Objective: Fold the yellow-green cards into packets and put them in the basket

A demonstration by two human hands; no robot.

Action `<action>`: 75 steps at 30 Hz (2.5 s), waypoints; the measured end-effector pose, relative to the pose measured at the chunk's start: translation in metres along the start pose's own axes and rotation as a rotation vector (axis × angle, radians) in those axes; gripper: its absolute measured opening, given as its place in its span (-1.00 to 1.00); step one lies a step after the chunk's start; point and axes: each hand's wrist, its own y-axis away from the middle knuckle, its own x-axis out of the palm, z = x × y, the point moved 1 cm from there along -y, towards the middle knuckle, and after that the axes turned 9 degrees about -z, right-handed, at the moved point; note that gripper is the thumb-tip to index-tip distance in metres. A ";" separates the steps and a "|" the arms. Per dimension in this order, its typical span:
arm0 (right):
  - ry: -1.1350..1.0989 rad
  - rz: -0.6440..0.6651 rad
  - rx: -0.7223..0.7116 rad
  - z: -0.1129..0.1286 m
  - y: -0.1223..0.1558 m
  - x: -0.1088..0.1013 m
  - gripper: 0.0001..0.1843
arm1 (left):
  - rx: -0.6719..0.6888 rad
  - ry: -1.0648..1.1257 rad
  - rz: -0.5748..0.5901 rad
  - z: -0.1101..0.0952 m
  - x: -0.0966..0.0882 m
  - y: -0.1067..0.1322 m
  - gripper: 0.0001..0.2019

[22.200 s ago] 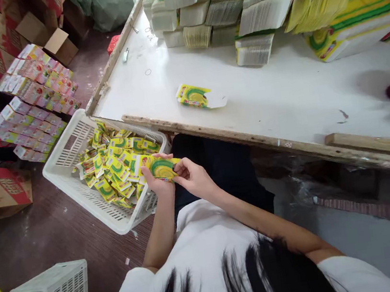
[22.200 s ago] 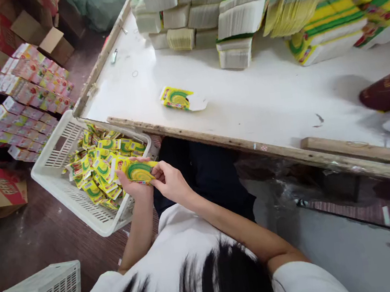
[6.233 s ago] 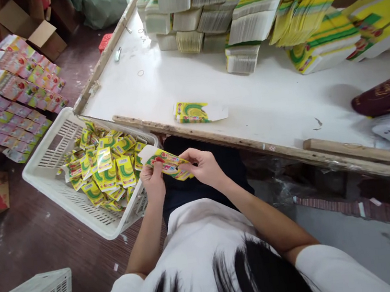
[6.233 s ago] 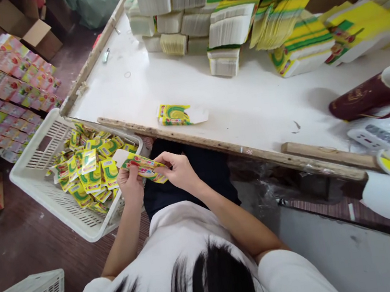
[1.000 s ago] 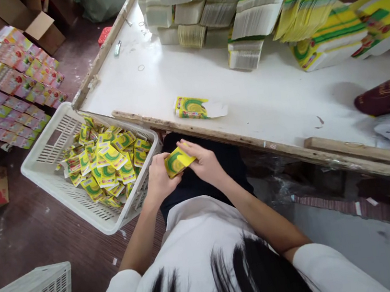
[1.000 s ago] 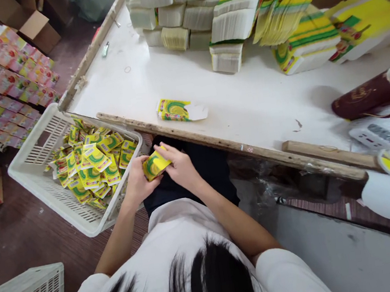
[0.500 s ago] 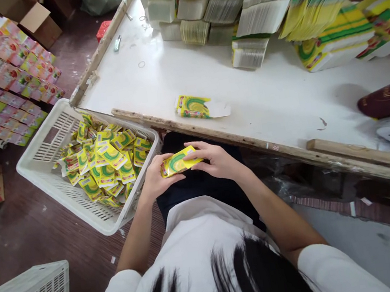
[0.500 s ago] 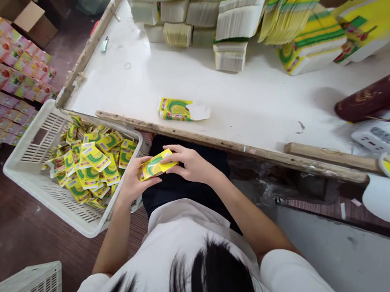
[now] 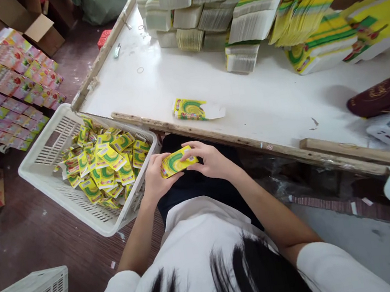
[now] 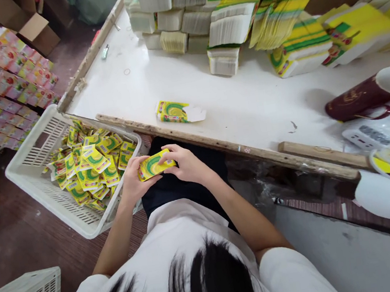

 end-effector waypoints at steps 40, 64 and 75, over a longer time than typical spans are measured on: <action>-0.546 -0.051 0.197 0.042 0.005 0.081 -0.45 | -0.456 0.992 -0.603 -0.024 0.018 -0.030 -0.41; 0.350 -0.181 -0.463 0.028 -0.002 0.018 -0.80 | -0.029 0.048 0.212 -0.007 -0.006 -0.005 -0.23; -0.743 0.001 0.453 0.020 0.000 0.051 -0.39 | 0.131 -0.027 -0.028 -0.014 0.019 0.013 -0.21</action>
